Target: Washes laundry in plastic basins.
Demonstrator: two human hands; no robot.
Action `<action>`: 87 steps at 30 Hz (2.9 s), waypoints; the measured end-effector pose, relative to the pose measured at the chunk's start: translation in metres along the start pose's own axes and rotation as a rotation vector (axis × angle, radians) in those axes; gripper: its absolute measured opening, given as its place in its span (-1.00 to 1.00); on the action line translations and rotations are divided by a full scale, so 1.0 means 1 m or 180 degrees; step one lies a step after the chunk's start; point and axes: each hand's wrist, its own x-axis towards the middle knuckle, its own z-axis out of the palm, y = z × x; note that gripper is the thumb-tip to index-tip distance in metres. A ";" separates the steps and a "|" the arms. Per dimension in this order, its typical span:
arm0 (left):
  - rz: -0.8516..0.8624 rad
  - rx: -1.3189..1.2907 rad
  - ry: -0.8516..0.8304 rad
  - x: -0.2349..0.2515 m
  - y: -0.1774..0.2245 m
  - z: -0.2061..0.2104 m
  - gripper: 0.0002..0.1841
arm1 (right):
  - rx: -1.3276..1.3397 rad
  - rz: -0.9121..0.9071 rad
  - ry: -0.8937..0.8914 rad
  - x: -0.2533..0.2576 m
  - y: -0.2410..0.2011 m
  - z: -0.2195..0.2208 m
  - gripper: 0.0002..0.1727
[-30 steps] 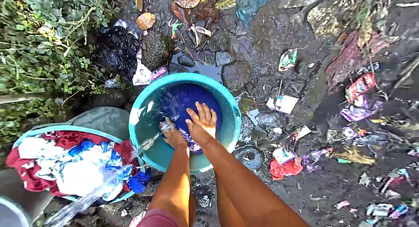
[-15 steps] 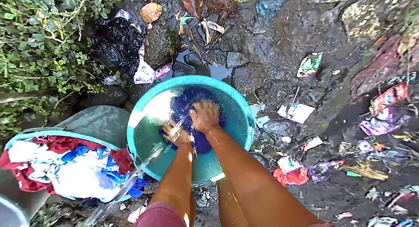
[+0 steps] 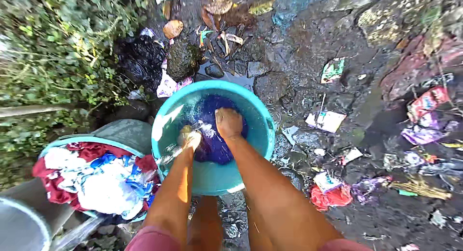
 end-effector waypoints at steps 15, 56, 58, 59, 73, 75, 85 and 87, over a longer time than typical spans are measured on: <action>0.1130 -0.0402 -0.0195 -0.103 0.017 0.015 -0.47 | 0.1409 0.1047 0.0573 -0.123 -0.003 -0.031 -0.32; 0.0950 0.0037 0.0659 0.013 0.046 -0.019 -0.20 | 0.0115 -0.0313 0.1498 -0.094 0.044 -0.079 -0.38; 0.0643 0.0352 0.0301 0.022 0.060 -0.011 -0.12 | 0.0349 0.0235 0.1152 -0.086 0.054 -0.078 -0.26; 0.0682 0.0306 0.0459 0.032 0.054 -0.004 -0.06 | 0.0588 0.0387 0.1156 -0.081 0.058 -0.075 -0.32; 0.0748 -0.0358 0.0495 -0.033 0.010 -0.014 -0.59 | 0.0819 0.1393 0.0890 -0.081 0.048 -0.077 -0.51; 0.0866 -0.0539 0.0577 -0.057 0.005 -0.014 -0.60 | 0.0769 0.1355 0.0931 -0.083 0.053 -0.078 -0.51; 0.1857 -0.0342 0.0673 -0.179 -0.019 -0.056 -0.77 | 0.1118 0.1452 0.0901 -0.093 0.039 -0.076 -0.54; 0.2205 -0.0186 0.0768 -0.203 -0.025 -0.048 -0.78 | 0.1281 0.1426 0.0903 -0.091 0.043 -0.080 -0.51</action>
